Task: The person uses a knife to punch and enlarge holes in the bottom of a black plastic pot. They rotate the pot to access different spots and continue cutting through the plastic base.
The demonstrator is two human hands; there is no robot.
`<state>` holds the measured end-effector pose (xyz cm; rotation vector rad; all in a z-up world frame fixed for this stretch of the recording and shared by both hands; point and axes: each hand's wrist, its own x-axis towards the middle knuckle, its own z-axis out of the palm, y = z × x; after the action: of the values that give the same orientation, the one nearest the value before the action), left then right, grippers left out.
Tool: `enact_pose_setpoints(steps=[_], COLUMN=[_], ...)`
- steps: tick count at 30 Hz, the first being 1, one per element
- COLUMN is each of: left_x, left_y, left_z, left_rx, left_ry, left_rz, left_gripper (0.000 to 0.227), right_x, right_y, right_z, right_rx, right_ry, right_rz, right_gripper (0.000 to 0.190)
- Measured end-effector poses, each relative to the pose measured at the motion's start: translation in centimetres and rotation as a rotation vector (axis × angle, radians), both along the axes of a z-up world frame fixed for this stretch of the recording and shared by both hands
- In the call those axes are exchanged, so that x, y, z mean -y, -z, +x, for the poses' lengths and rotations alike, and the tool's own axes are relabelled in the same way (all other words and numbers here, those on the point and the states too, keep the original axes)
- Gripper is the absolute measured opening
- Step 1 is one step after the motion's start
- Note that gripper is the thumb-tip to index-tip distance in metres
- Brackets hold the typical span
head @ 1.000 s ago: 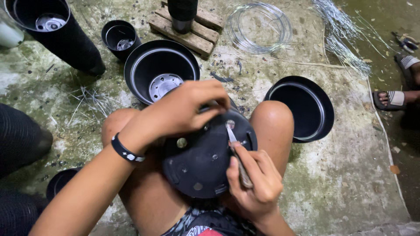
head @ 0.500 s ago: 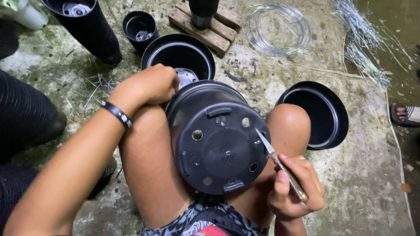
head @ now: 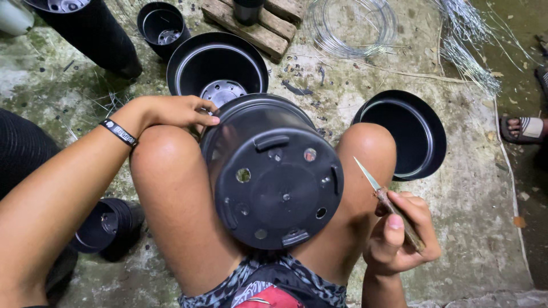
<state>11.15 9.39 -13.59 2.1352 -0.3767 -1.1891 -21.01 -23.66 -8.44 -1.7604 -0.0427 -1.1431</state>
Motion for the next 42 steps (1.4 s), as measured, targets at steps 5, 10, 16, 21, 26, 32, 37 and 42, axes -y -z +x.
enact_pose_setpoints(steps=[5,10,16,21,26,32,37,42], left_x=[-0.1,0.6,2.7,4.5,6.8,7.2,6.9,10.8], left_y=[-3.3,-9.5,-13.8,-12.7,-7.8,-0.2,5.0,7.2], left_z=[-1.3,-1.7,-2.8,-3.8,-3.7,-0.3,0.8,-1.7], left_rx=[-0.048,0.507,1.127,1.213,1.158,1.267,1.218,1.303], left_ry=[0.006,0.158,0.172,0.049,0.164,0.264,0.444,0.683], left_rz=[-0.438,-0.459,-0.286,-0.106,0.069,0.04,0.216,0.27], left_gripper=[0.037,0.03,0.034,0.028,0.03,0.026,0.018,0.014], right_x=[1.7,3.5,3.3,2.9,2.3,2.6,3.6,5.2], right_y=[1.0,1.3,1.6,1.5,2.0,2.4,2.9,3.7], right_z=[0.0,-0.3,-0.1,-0.5,0.2,0.5,-0.2,-1.2], right_rx=[0.081,0.134,0.143,0.083,0.055,0.039,0.085,0.129], right_ry=[-0.01,0.012,0.033,0.099,0.106,0.146,0.183,0.236], right_rz=[0.036,0.094,0.048,-0.059,-0.047,-0.103,-0.04,0.033], right_gripper=[0.037,0.037,0.039,0.04,0.041,0.041,0.039,0.038])
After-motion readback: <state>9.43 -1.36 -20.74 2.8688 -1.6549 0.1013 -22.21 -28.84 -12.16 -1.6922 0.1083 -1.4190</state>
